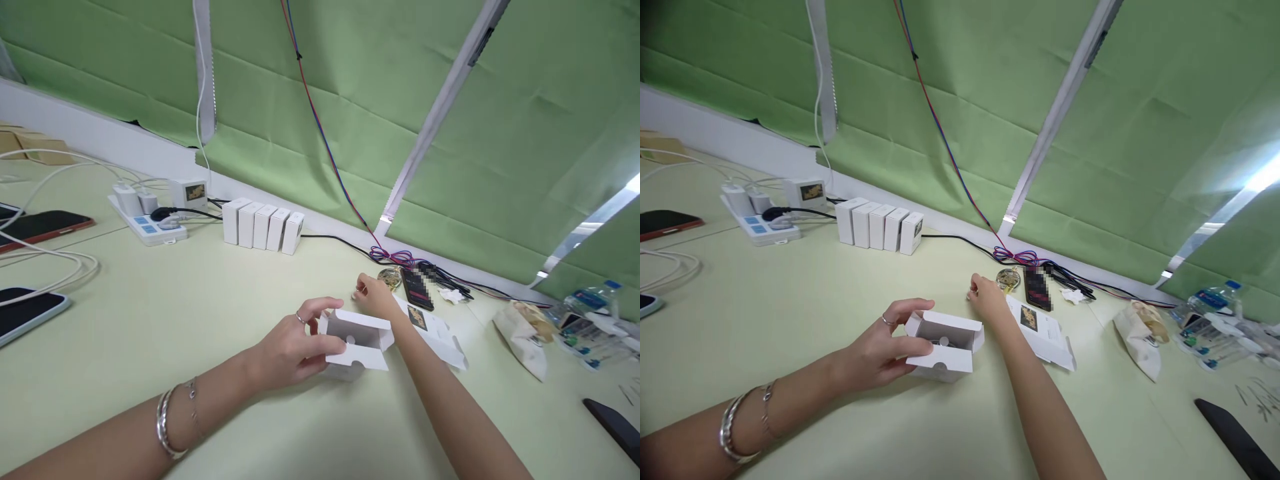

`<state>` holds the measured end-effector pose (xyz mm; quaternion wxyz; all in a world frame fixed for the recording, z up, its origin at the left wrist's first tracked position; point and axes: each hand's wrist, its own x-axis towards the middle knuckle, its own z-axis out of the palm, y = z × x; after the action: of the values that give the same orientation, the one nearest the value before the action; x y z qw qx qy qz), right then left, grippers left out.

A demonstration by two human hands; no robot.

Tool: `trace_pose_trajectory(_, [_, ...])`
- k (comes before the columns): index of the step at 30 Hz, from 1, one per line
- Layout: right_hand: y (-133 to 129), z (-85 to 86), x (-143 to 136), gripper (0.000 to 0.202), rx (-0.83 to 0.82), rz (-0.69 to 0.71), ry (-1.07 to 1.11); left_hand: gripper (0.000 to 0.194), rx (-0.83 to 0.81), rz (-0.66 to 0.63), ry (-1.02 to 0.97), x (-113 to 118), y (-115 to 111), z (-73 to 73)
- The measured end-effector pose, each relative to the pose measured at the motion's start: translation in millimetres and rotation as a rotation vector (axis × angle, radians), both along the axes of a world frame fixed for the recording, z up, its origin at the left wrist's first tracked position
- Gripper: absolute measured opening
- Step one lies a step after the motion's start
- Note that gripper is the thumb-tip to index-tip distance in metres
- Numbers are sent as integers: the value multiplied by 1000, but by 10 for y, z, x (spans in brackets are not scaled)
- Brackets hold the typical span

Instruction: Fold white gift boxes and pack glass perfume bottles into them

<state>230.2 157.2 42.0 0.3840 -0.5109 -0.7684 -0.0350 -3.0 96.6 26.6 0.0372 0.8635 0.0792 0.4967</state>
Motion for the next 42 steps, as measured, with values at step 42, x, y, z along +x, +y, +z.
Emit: trace_pose_trajectory(42, [-1431,383,-484,18,-67,15,-161,27,-8,-29,-66,2,19,-2])
